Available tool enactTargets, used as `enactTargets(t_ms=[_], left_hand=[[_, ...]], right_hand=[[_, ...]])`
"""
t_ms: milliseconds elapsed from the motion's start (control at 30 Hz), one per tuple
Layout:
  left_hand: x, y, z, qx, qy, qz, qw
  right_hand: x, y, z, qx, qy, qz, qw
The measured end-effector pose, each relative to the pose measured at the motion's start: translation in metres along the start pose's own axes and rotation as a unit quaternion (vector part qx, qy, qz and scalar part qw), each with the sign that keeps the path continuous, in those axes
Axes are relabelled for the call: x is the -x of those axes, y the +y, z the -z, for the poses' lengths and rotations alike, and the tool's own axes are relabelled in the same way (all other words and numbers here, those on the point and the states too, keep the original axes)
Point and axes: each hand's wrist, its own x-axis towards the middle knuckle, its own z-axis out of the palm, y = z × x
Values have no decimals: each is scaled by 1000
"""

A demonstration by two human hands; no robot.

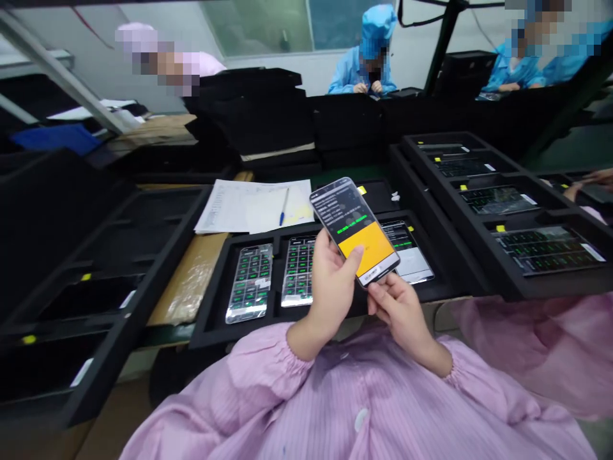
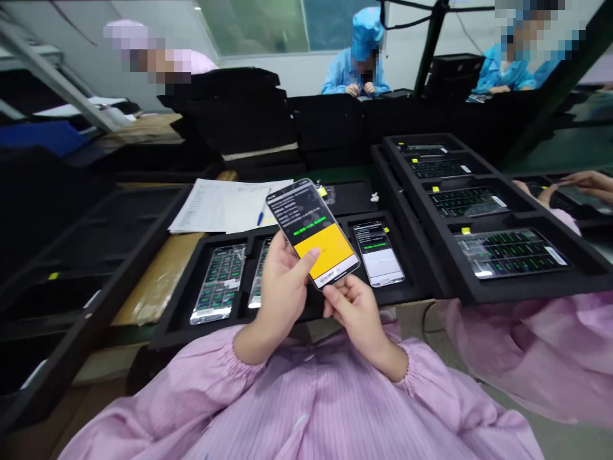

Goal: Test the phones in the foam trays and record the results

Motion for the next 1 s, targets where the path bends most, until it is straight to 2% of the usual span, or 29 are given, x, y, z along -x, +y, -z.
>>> enactTargets(t_ms=[133, 233, 300, 400, 500, 567, 633, 667, 700, 733, 767, 800, 867, 933, 1000], left_hand=[[-4, -4, -1, 11, 27, -34, 999], [-21, -6, 14, -47, 61, -34, 996], [-31, -12, 28, -154, 37, 17, 987], [-32, -24, 39, -282, -22, 91, 955], [-20, -36, 29, -348, -30, 76, 934], [-13, -44, 11, -458, -74, 11, 886], [-9, -53, -10, -572, -154, -41, 805], [-8, -58, -20, -608, -192, -42, 769], [-8, -64, -29, -623, -221, -26, 749], [-9, -69, -36, -623, -242, -5, 744], [-9, -73, -43, -609, -256, 17, 751], [-9, -76, -48, -581, -262, 36, 770], [-7, -77, -57, -498, -237, 74, 831], [-6, -72, -63, -407, -168, 110, 891], [-9, -64, -67, -318, -86, 143, 933]], right_hand=[[7, 3, 13, 62, 30, 41, 997], [13, 0, 26, 75, 50, 57, 994], [14, -4, 34, 52, 84, 81, 992], [12, -9, 42, 14, 123, 119, 985], [8, -10, 44, 10, 125, 125, 984], [7, -9, 45, 12, 113, 127, 985], [7, -7, 47, 6, 98, 132, 986], [7, -6, 48, 1, 93, 136, 986], [7, -6, 50, -8, 90, 142, 986], [7, -6, 52, -18, 88, 150, 985], [8, -7, 54, -28, 88, 157, 983], [8, -7, 56, -38, 91, 164, 982], [10, -10, 59, -50, 99, 172, 979], [14, -13, 60, -56, 106, 166, 979], [18, -15, 59, -65, 108, 161, 979]])
